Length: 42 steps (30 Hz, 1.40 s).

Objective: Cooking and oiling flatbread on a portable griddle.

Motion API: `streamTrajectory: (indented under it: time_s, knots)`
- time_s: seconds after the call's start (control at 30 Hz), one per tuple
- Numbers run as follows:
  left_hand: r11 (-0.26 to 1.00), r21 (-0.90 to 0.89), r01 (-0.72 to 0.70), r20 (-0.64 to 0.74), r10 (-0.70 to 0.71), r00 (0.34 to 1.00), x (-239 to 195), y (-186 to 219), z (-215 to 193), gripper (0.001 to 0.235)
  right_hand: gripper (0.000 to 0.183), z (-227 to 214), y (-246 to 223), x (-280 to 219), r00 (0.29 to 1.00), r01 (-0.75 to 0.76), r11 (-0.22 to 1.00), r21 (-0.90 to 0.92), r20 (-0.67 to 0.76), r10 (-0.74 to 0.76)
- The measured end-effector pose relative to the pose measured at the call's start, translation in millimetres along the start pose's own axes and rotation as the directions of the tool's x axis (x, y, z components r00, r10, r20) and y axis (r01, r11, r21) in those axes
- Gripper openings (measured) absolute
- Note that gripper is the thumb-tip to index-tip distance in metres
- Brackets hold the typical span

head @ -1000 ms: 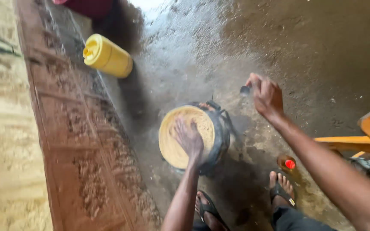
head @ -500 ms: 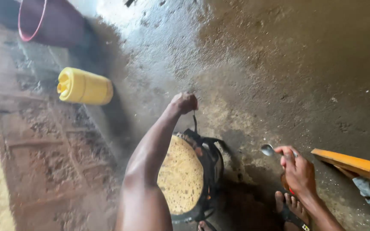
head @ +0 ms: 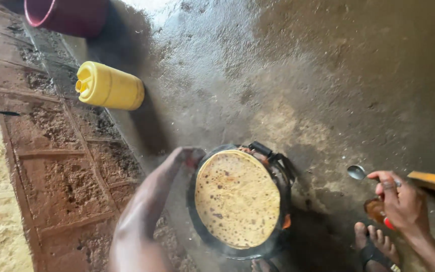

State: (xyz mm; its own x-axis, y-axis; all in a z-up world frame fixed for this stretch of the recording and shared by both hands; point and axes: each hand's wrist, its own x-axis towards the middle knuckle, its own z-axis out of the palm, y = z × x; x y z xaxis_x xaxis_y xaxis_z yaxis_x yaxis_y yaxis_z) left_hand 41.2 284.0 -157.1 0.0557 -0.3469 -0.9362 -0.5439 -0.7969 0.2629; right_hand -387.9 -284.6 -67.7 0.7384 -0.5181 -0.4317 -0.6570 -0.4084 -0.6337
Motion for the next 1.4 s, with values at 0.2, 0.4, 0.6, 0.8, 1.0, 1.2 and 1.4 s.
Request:
streamTrajectory:
  time_s: [0.2,0.4,0.6,0.8,1.0,1.2,1.4]
  knots:
    - [0.013,-1.0,-0.014,-0.014,-0.016,1.0,64,-58,81,0.012,0.051,1,-3,-7,0.999,0.011,1.0,-0.009,-0.048,-0.011]
    - [0.258,-0.925,-0.28,-0.273,0.063,0.96,120,-47,72,0.024,0.051,-11,-18,-16,0.98,0.108,0.991,0.083,-0.176,-0.092]
    - [0.428,-0.78,-0.457,-0.486,0.045,0.873,107,-39,118,0.025,0.048,-8,-45,-28,0.977,0.149,0.98,0.13,-0.17,-0.126]
    - [0.536,-0.648,-0.541,-0.741,-0.279,0.61,-12,22,106,0.022,0.052,-19,-134,-52,0.907,0.359,0.881,0.308,-0.339,-0.251]
    - [0.775,-0.292,-0.56,-0.855,-0.474,-0.21,-204,211,44,0.027,0.052,-43,-216,-87,0.866,0.489,0.725,0.485,-0.373,-0.334]
    - [0.85,0.434,-0.298,-0.807,0.514,0.292,-189,335,73,0.083,0.042,-74,-264,-120,0.907,0.416,0.724,0.551,-0.188,-0.378]
    - [0.957,-0.26,-0.13,-0.965,-0.262,0.005,-128,371,92,0.075,0.036,-135,-326,-156,0.892,0.406,0.839,0.362,0.043,-0.45]
